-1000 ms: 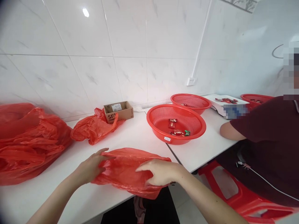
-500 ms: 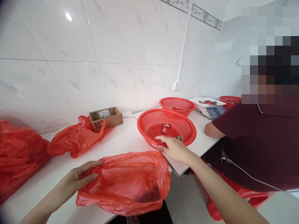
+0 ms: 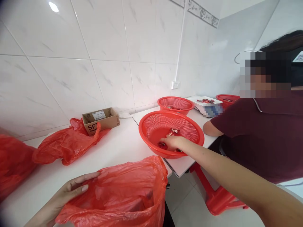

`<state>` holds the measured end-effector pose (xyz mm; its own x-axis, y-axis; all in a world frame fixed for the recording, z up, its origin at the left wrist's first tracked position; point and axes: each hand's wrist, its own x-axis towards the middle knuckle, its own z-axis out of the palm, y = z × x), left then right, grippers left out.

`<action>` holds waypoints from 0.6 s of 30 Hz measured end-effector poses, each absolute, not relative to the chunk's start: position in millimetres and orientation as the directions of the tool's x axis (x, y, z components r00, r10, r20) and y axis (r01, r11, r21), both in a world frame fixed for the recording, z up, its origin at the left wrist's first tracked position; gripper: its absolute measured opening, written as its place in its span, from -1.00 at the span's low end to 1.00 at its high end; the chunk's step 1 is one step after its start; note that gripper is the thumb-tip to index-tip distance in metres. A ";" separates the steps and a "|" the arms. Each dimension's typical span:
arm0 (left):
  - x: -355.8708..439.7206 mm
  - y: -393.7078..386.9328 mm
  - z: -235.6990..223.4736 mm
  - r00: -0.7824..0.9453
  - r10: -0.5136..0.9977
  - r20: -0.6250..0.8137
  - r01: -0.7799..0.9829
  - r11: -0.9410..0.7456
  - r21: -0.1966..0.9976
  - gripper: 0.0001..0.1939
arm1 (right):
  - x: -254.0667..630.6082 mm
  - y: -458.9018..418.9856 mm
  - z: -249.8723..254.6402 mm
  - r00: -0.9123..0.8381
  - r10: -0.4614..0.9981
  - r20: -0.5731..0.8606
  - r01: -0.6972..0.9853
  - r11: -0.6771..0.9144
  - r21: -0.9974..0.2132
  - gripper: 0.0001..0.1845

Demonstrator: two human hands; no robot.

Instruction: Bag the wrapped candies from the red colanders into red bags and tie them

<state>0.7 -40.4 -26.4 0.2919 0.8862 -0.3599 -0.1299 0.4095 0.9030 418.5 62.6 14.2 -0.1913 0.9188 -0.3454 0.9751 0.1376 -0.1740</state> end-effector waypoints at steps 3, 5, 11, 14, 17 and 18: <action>0.9 -37.6 -25.8 0.206 0.914 -0.351 -0.169 0.386 0.907 -0.56 | 413.2 63.9 4.0 -0.223 0.914 -0.338 0.961 0.149 -0.231 -0.56; 1.9 -35.4 -28.2 0.178 0.920 -0.350 -0.152 0.377 0.914 -0.55 | 412.5 67.9 4.3 -0.234 0.918 -0.321 0.949 0.144 -0.279 -0.73; 0.9 -33.0 -35.5 0.203 0.909 -0.364 -0.124 0.393 0.911 -0.51 | 415.6 83.7 31.6 -0.171 0.972 -0.159 0.902 0.089 -0.421 -0.76; -1.8 -32.8 -34.6 0.193 0.916 -0.350 -0.173 0.383 0.907 -0.49 | 399.6 73.4 61.0 -0.151 0.988 -0.044 0.744 0.084 -0.663 -0.60; -2.8 -33.4 -32.8 0.177 0.935 -0.307 -0.194 0.339 0.921 -0.45 | 363.5 46.1 92.7 -0.312 0.949 0.038 0.450 0.183 -0.874 -0.58; -2.9 -33.8 -32.2 0.180 0.942 -0.283 -0.183 0.315 0.931 -0.44 | 348.9 35.7 100.4 -0.389 0.920 0.047 0.407 0.217 -0.887 -0.59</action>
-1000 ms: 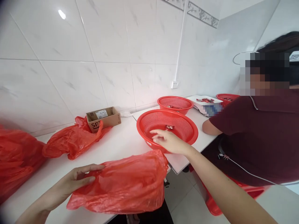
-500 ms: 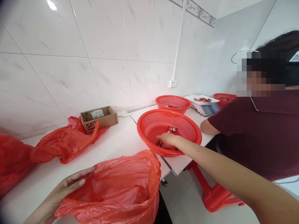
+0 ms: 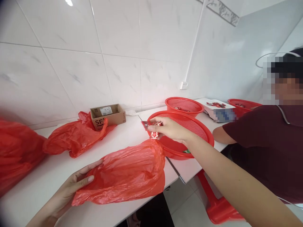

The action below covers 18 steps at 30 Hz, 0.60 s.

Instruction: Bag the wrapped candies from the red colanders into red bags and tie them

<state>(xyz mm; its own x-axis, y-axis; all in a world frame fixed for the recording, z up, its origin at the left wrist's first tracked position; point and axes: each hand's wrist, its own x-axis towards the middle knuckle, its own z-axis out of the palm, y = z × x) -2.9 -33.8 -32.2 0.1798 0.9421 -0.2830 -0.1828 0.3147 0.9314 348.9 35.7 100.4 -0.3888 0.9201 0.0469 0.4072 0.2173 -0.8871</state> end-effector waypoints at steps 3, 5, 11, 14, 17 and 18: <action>-3.3 -35.5 -30.9 0.232 0.949 -0.211 -0.135 0.247 0.960 -0.41 | 307.1 10.4 105.6 -0.527 0.850 0.019 0.440 0.292 -0.849 -0.63; -3.7 -36.8 -30.1 0.280 0.941 -0.190 -0.130 0.233 0.964 -0.36 | 285.4 2.6 92.7 -0.567 0.822 -0.046 0.564 0.346 -0.750 -0.67; -2.3 -39.2 -28.4 0.305 0.937 -0.169 -0.166 0.227 0.960 -0.34 | 260.7 8.9 38.8 -0.596 0.790 -0.146 0.738 0.468 -0.486 -0.70; -1.0 -40.7 -26.7 0.346 0.922 -0.174 -0.166 0.243 0.956 -0.33 | 262.1 9.5 41.7 -0.575 0.795 -0.194 0.759 0.430 -0.489 -0.59; -1.6 -42.4 -25.7 0.382 0.910 -0.162 -0.172 0.242 0.955 -0.34 | 268.0 8.5 60.3 -0.558 0.816 -0.152 0.750 0.418 -0.513 -0.58; -2.3 -42.7 -25.9 0.386 0.909 -0.155 -0.174 0.237 0.956 -0.35 | 272.7 10.5 67.0 -0.552 0.827 -0.108 0.724 0.411 -0.554 -0.61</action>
